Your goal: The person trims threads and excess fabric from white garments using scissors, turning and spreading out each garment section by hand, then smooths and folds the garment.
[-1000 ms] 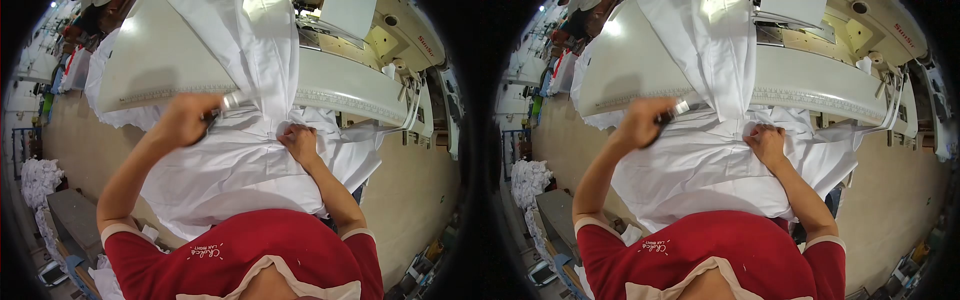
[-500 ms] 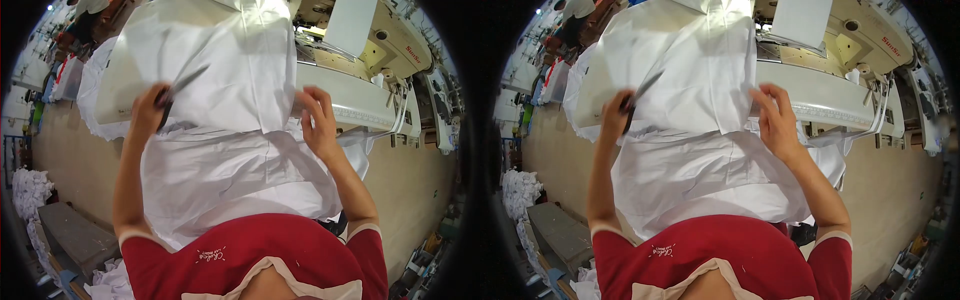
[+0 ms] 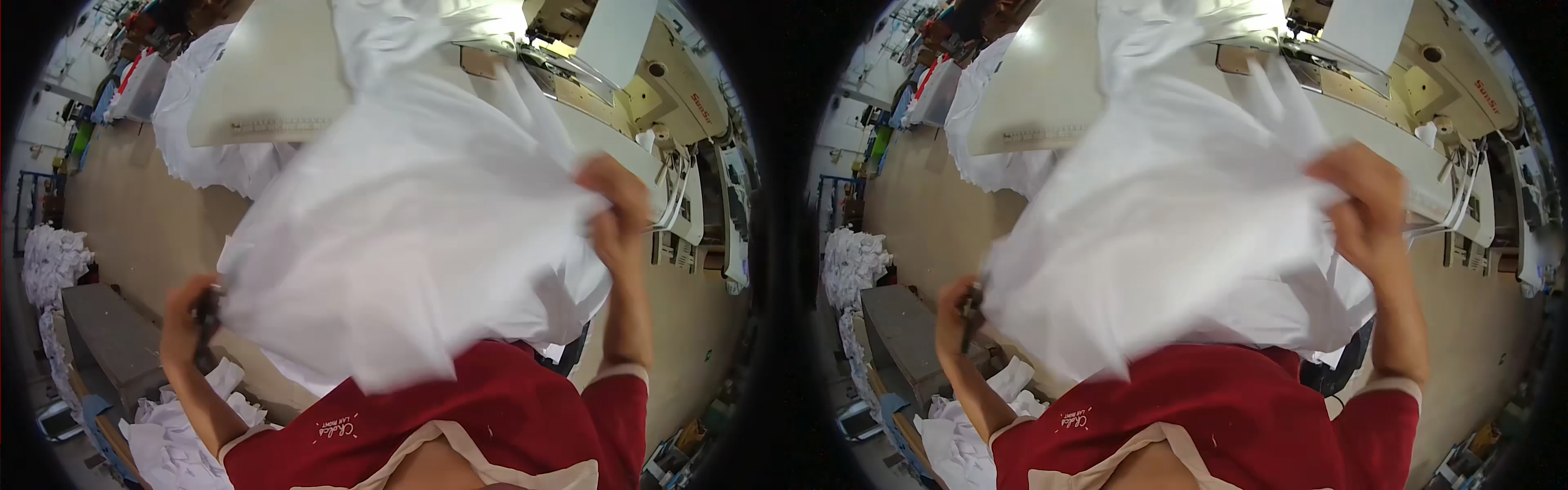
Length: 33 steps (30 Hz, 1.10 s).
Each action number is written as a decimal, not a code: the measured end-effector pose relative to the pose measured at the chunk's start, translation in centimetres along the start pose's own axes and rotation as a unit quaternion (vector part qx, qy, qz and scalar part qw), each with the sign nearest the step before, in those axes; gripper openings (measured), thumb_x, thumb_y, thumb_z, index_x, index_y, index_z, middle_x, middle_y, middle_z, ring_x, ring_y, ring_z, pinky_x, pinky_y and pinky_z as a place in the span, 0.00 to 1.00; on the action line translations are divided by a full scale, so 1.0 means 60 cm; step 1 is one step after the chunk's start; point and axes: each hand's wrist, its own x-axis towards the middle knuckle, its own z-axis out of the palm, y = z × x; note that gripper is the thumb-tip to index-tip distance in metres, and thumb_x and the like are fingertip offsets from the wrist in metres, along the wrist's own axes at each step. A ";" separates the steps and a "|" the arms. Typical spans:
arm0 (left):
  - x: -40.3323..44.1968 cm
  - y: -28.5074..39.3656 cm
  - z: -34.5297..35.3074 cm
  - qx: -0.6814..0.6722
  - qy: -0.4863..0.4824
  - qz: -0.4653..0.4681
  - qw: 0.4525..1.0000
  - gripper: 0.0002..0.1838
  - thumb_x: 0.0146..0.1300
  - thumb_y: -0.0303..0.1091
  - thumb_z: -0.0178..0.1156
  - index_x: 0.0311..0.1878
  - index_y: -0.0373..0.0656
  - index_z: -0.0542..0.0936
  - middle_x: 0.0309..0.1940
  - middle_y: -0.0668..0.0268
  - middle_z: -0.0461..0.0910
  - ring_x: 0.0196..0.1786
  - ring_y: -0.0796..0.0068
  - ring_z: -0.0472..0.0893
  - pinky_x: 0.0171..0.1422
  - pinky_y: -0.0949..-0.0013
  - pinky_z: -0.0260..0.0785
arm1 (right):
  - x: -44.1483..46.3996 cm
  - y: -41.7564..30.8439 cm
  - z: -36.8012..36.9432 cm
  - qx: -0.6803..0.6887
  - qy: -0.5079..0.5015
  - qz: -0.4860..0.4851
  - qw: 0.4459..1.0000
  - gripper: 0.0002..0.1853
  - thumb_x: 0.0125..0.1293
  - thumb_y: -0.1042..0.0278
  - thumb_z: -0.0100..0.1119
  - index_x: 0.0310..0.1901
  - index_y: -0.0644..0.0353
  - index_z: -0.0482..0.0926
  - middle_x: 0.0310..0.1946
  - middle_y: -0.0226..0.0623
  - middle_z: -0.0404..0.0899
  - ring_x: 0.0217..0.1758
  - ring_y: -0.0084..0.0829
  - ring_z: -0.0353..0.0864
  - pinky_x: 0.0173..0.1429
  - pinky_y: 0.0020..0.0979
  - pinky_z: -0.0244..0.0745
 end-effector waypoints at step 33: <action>0.311 0.177 0.344 0.231 -0.320 0.359 0.846 0.17 0.59 0.27 0.52 0.52 0.40 0.76 0.40 0.51 0.79 0.44 0.49 0.76 0.48 0.57 0.68 | -0.170 0.024 0.212 0.437 0.159 0.575 0.673 0.16 0.53 0.84 0.61 0.39 0.61 0.66 0.32 0.32 0.75 0.35 0.20 0.73 0.42 0.21 0.70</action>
